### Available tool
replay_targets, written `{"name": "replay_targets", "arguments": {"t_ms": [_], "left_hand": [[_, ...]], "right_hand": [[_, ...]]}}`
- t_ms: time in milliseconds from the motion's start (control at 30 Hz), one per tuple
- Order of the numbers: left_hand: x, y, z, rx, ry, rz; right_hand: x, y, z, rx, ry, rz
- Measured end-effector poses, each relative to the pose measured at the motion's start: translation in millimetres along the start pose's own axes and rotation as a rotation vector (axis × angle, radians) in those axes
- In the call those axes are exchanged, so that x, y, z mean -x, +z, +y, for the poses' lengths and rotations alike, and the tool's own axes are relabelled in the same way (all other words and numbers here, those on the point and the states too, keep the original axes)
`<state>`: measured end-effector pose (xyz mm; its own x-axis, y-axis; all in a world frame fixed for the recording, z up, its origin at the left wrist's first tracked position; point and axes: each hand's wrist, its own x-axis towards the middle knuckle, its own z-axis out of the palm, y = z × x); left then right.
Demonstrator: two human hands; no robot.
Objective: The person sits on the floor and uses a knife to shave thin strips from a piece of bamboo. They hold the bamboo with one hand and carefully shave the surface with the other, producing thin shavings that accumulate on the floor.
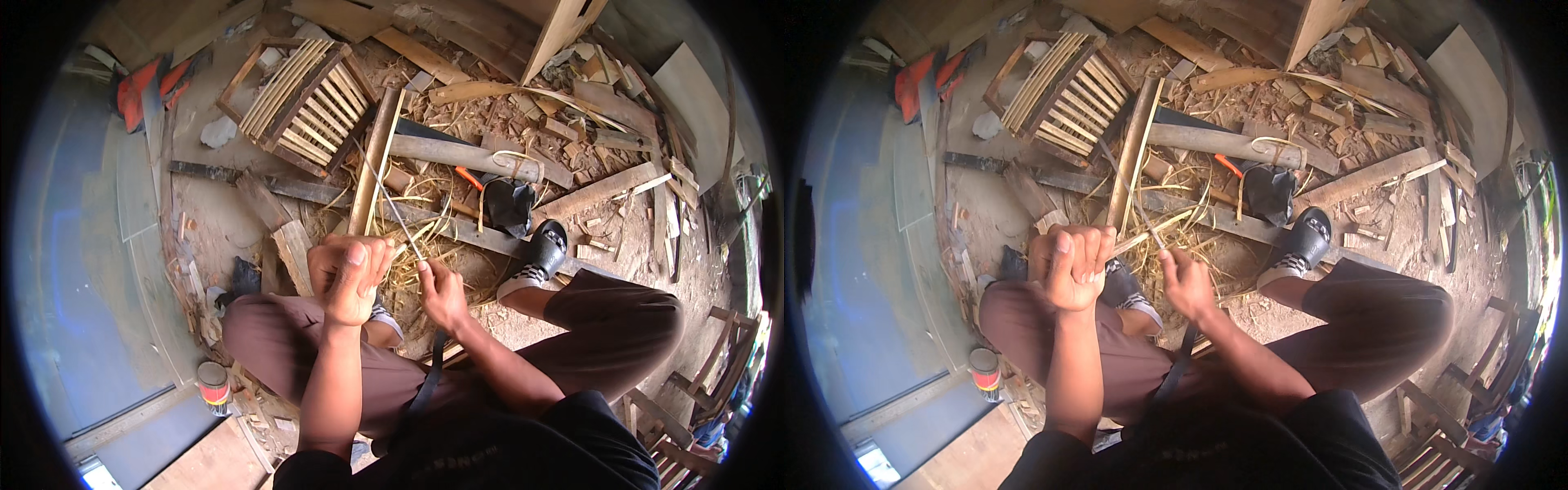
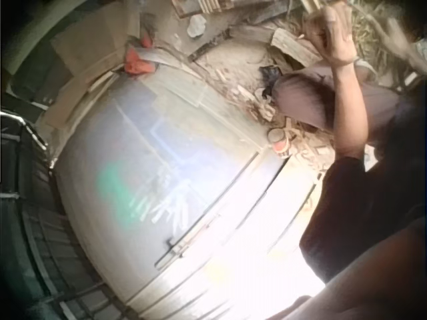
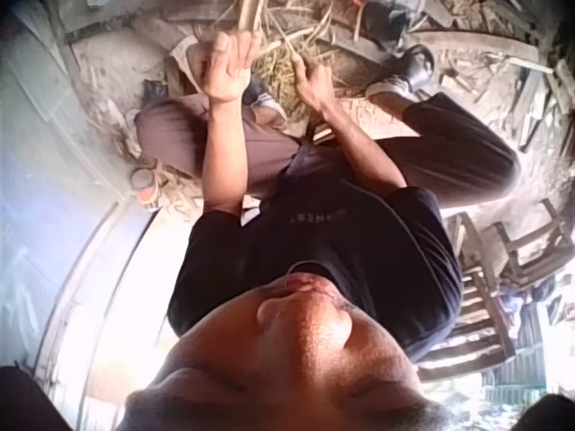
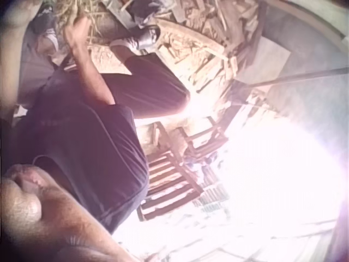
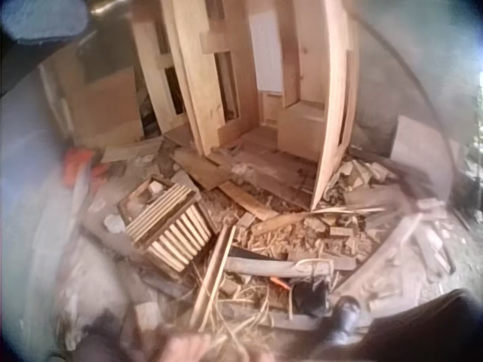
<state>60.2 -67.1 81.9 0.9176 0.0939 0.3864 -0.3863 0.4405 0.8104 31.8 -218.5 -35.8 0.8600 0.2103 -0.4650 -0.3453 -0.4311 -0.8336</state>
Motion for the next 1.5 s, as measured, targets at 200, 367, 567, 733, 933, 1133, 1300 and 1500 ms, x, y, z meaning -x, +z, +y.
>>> {"name": "replay_targets", "arguments": {"t_ms": [200, 367, 567, 733, 933, 1133, 1300, 1500], "left_hand": [[1.2, -8.9, 3.1, 0.015, -0.015, 0.037], [-1.5, 2.2, -1.6, 0.033, -0.018, 0.002], [-6.2, -3.0, 1.9, 0.009, -0.045, -0.004], [-8.9, -3.2, 2.1, -0.014, -0.053, -0.033], [-6.5, 2.5, 1.1, -0.029, -0.052, -0.013], [-10.4, -11.5, 2.9, 0.026, -0.041, 0.015], [0.7, -33.3, 4.2, 0.051, -0.052, 0.158], [-3.3, -45.2, 10.1, 0.037, -0.045, 0.245]], "right_hand": [[-5.6, 19.7, 21.8, -0.029, -0.115, 0.073], [-47.5, 18.5, 86.4, 0.073, 0.127, 0.118], [-6.8, 14.5, -7.9, -0.12, -0.407, 0.077], [-46.2, 34.4, 76.7, -0.02, -0.124, 0.193], [-50.3, 25.8, 60.1, -0.072, 0.089, 0.074], [-20.5, 27.3, 5.7, -0.221, -0.438, 0.052], [-26.2, 52.0, 58.1, -0.133, -0.433, 0.09], [-7.3, 41.7, 27.3, -0.09, -0.255, 0.017]]}}
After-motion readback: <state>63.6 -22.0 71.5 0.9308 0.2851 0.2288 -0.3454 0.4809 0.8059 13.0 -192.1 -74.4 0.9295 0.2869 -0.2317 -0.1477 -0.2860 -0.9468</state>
